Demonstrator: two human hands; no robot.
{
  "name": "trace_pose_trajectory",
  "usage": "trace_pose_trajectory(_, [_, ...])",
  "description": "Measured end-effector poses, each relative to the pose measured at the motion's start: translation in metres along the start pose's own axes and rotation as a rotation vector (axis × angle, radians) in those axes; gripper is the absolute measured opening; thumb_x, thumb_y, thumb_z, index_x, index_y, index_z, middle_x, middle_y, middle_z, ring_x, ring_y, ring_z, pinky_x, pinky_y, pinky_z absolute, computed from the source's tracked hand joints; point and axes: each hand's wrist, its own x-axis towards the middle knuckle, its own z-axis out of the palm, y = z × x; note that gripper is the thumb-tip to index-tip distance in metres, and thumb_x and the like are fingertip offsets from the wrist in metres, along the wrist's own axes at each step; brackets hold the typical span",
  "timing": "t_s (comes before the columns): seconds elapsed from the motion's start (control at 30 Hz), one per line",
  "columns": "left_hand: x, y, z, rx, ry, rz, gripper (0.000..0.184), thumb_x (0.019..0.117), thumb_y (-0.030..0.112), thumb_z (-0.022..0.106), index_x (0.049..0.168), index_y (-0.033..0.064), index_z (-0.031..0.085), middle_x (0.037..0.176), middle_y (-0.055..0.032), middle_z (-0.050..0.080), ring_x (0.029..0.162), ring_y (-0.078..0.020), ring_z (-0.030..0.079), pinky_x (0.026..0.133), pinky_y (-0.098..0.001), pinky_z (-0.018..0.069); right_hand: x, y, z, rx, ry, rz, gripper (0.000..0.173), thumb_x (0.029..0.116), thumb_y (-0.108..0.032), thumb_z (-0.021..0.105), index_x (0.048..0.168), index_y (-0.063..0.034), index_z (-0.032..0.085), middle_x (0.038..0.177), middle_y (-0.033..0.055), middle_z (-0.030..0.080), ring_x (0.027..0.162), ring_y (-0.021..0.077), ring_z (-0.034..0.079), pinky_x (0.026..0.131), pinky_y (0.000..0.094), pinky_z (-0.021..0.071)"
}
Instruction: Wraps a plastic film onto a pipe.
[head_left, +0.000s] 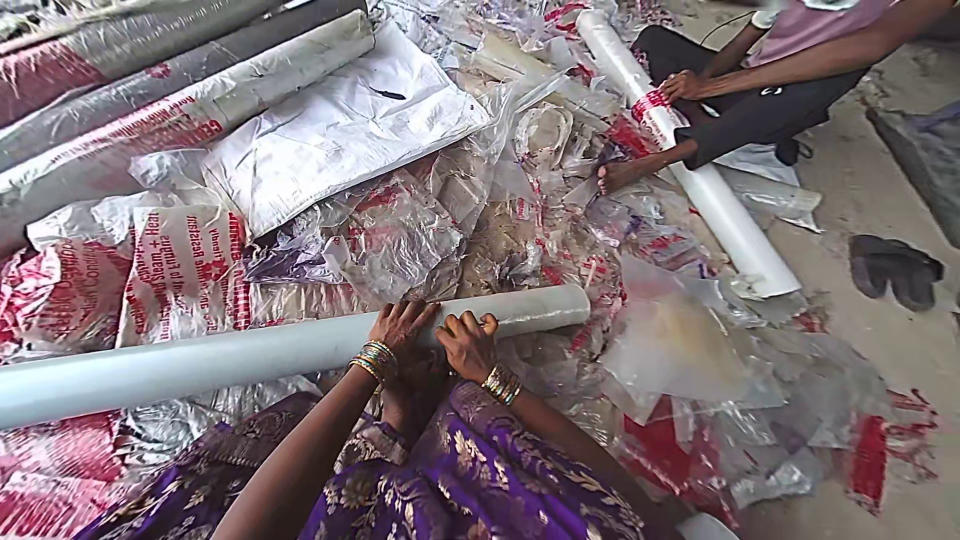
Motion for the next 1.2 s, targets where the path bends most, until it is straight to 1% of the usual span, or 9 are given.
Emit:
trace_pose_trajectory(0.03, [0.002, 0.0, -0.003, -0.002, -0.032, -0.012, 0.096, 0.0787, 0.053, 0.08, 0.159, 0.0211, 0.039, 0.156, -0.0194, 0.046, 0.14, -0.0431, 0.047, 0.109, -0.0634, 0.0371, 0.003, -0.001, 0.0, -0.005, -0.007, -0.003, 0.012, 0.0843, -0.013, 0.066, 0.08, -0.0207, 0.074, 0.089, 0.0028, 0.072, 0.078, 0.0272, 0.065, 0.081, 0.0545, 0.0424])
trace_pose_trajectory(0.17, [0.003, -0.001, -0.002, -0.003, -0.008, -0.01, 0.093, 0.0793, 0.057, 0.078, 0.157, 0.0207, 0.043, 0.155, -0.0194, 0.049, 0.138, -0.0434, 0.049, 0.108, -0.0632, 0.039, 0.008, -0.004, -0.002, -0.036, -0.015, -0.057, 0.014, 0.0839, -0.007, 0.065, 0.077, -0.0165, 0.072, 0.096, 0.0001, 0.076, 0.084, 0.0249, 0.069, 0.083, 0.0532, 0.0438])
trace_pose_trajectory(0.37, [0.007, -0.002, -0.005, -0.003, -0.068, -0.048, 0.093, 0.0793, 0.057, 0.078, 0.159, 0.0248, 0.04, 0.157, -0.015, 0.047, 0.142, -0.0387, 0.047, 0.112, -0.0598, 0.0372, 0.003, 0.013, 0.005, -0.119, 0.104, -0.196, 0.02, 0.0891, -0.011, 0.06, 0.075, -0.0219, 0.069, 0.085, -0.0046, 0.071, 0.079, 0.0198, 0.063, 0.087, 0.0466, 0.0381])
trace_pose_trajectory(0.47, [0.006, -0.001, -0.007, -0.015, -0.065, -0.046, 0.094, 0.0782, 0.054, 0.08, 0.158, 0.025, 0.041, 0.156, -0.0149, 0.048, 0.141, -0.0387, 0.048, 0.112, -0.0596, 0.0371, 0.0, 0.018, 0.005, -0.114, 0.134, -0.222, 0.021, 0.0909, -0.011, 0.059, 0.077, -0.0223, 0.07, 0.084, -0.0051, 0.071, 0.079, 0.0189, 0.062, 0.088, 0.0447, 0.037])
trace_pose_trajectory(0.6, [0.005, 0.0, -0.009, -0.027, -0.071, -0.06, 0.094, 0.0779, 0.053, 0.082, 0.158, 0.0257, 0.041, 0.156, -0.0143, 0.048, 0.142, -0.038, 0.046, 0.114, -0.0589, 0.0355, -0.005, 0.034, 0.0, -0.148, 0.117, -0.173, 0.02, 0.0907, -0.009, 0.059, 0.076, -0.0205, 0.067, 0.079, -0.0033, 0.067, 0.077, 0.0198, 0.062, 0.089, 0.0451, 0.0379])
trace_pose_trajectory(0.77, [0.006, -0.001, -0.004, -0.029, -0.026, -0.049, 0.093, 0.0759, 0.054, 0.082, 0.156, 0.0265, 0.045, 0.154, -0.0148, 0.05, 0.14, -0.0388, 0.049, 0.112, -0.0591, 0.0375, -0.02, 0.067, -0.008, -0.214, 0.123, -0.162, 0.021, 0.0908, -0.009, 0.059, 0.074, -0.0207, 0.065, 0.076, -0.0025, 0.064, 0.074, 0.02, 0.059, 0.088, 0.0446, 0.0366])
trace_pose_trajectory(0.93, [0.005, -0.002, -0.004, -0.026, -0.045, -0.059, 0.093, 0.0767, 0.055, 0.082, 0.157, 0.0266, 0.044, 0.156, -0.0146, 0.048, 0.142, -0.0384, 0.047, 0.114, -0.0587, 0.036, -0.039, 0.098, -0.015, -0.271, 0.128, -0.13, 0.02, 0.092, -0.01, 0.059, 0.075, -0.0191, 0.067, 0.076, -0.0011, 0.064, 0.072, 0.0212, 0.059, 0.088, 0.046, 0.037])
trace_pose_trajectory(1.07, [0.005, 0.0, -0.003, -0.031, -0.003, -0.046, 0.092, 0.0742, 0.052, 0.084, 0.154, 0.0256, 0.048, 0.152, -0.0152, 0.053, 0.138, -0.0394, 0.05, 0.111, -0.06, 0.0384, -0.054, 0.123, -0.021, -0.308, 0.092, -0.117, 0.018, 0.0924, -0.009, 0.059, 0.08, -0.0181, 0.068, 0.079, -0.0002, 0.066, 0.074, 0.0221, 0.06, 0.087, 0.0465, 0.0386])
trace_pose_trajectory(1.2, [0.005, 0.001, -0.005, -0.031, 0.001, -0.049, 0.091, 0.0748, 0.051, 0.084, 0.155, 0.0249, 0.048, 0.152, -0.0153, 0.053, 0.139, -0.0394, 0.05, 0.111, -0.0599, 0.0383, -0.07, 0.149, -0.029, -0.337, 0.086, -0.075, 0.016, 0.0895, -0.007, 0.061, 0.081, -0.0166, 0.071, 0.081, 0.0006, 0.069, 0.075, 0.0239, 0.063, 0.084, 0.0482, 0.0409])
